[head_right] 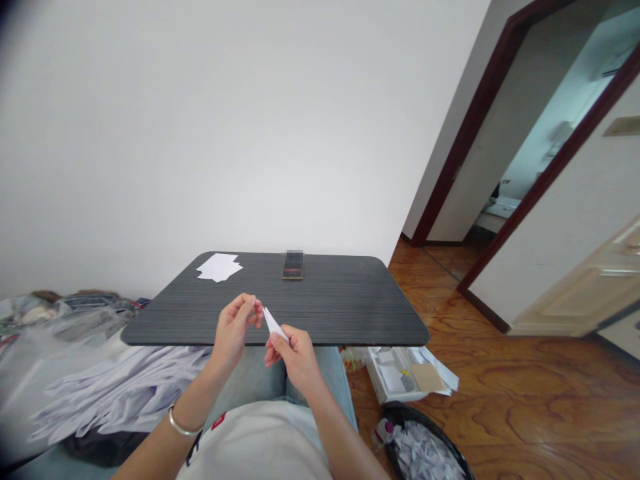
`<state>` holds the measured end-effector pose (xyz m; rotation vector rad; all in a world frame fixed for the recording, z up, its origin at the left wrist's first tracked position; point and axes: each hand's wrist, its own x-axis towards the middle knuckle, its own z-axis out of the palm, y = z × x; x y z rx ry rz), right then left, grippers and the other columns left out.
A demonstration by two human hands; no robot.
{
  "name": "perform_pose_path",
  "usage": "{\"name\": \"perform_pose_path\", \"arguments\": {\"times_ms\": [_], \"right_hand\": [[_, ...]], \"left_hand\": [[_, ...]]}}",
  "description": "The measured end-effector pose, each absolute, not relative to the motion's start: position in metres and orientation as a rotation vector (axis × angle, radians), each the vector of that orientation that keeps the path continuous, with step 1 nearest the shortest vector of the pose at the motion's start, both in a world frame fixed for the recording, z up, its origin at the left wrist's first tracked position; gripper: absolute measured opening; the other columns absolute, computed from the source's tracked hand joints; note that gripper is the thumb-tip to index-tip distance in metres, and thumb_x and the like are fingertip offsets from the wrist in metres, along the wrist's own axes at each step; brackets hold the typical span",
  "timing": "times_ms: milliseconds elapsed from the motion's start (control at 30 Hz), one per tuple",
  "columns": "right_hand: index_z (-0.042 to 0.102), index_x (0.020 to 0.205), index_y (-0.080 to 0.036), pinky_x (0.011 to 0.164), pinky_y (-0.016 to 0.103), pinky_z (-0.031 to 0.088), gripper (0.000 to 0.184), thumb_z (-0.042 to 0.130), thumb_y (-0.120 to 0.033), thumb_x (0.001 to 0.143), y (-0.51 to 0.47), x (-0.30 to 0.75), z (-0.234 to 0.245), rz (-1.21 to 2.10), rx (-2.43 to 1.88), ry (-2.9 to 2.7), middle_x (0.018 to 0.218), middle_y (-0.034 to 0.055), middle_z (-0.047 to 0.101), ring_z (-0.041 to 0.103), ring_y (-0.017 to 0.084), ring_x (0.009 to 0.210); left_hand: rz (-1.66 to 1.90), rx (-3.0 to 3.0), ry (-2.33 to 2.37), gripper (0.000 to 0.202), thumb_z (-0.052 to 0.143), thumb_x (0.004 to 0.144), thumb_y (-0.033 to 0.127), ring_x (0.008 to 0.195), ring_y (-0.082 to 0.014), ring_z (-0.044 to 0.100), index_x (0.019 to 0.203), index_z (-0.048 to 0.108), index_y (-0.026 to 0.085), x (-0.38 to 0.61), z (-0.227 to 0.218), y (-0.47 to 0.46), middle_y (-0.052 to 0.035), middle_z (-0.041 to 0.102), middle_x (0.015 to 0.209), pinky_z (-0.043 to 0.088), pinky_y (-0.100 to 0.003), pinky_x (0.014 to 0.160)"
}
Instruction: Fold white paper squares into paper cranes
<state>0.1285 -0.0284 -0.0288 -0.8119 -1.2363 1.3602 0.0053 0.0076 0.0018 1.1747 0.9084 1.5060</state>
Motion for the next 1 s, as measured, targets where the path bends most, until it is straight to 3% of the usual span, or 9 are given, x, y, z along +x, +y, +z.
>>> {"name": "perform_pose_path", "arguments": {"times_ms": [100,267,1000], "right_hand": [[0.057,0.06,-0.015,0.044,0.021,0.043,0.033,0.056,-0.046,0.074,-0.029,0.131,-0.025,1.382,-0.812,-1.221,0.047,-0.0016,0.055,0.049,0.009,0.04],[0.057,0.058,-0.015,0.042,0.021,0.04,0.033,0.056,-0.044,0.073,-0.03,0.134,-0.022,1.406,-0.784,-1.233,0.045,-0.0019,0.054,0.047,0.009,0.038],[0.056,0.058,-0.015,0.041,0.02,0.038,0.031,0.056,-0.042,0.072,-0.031,0.134,-0.021,1.469,-0.791,-1.248,0.043,-0.0029,0.053,0.045,0.008,0.036]], "left_hand": [[1.335,1.277,0.861,0.026,0.058,0.073,0.038,0.061,-0.0117,0.052,0.077,0.063,0.013,-0.002,0.005,0.009,-0.0029,0.058,0.067,0.041,-0.02,0.05],[1.074,1.489,0.813,0.02,0.065,0.069,0.031,0.054,-0.0092,0.049,0.062,0.063,0.012,-0.01,0.009,0.006,-0.0005,0.058,0.058,0.04,-0.02,0.053],[1.072,1.424,0.773,0.021,0.064,0.07,0.03,0.049,-0.0075,0.048,0.062,0.056,0.012,-0.014,0.008,0.008,0.0011,0.056,0.055,0.04,-0.019,0.049]]}}
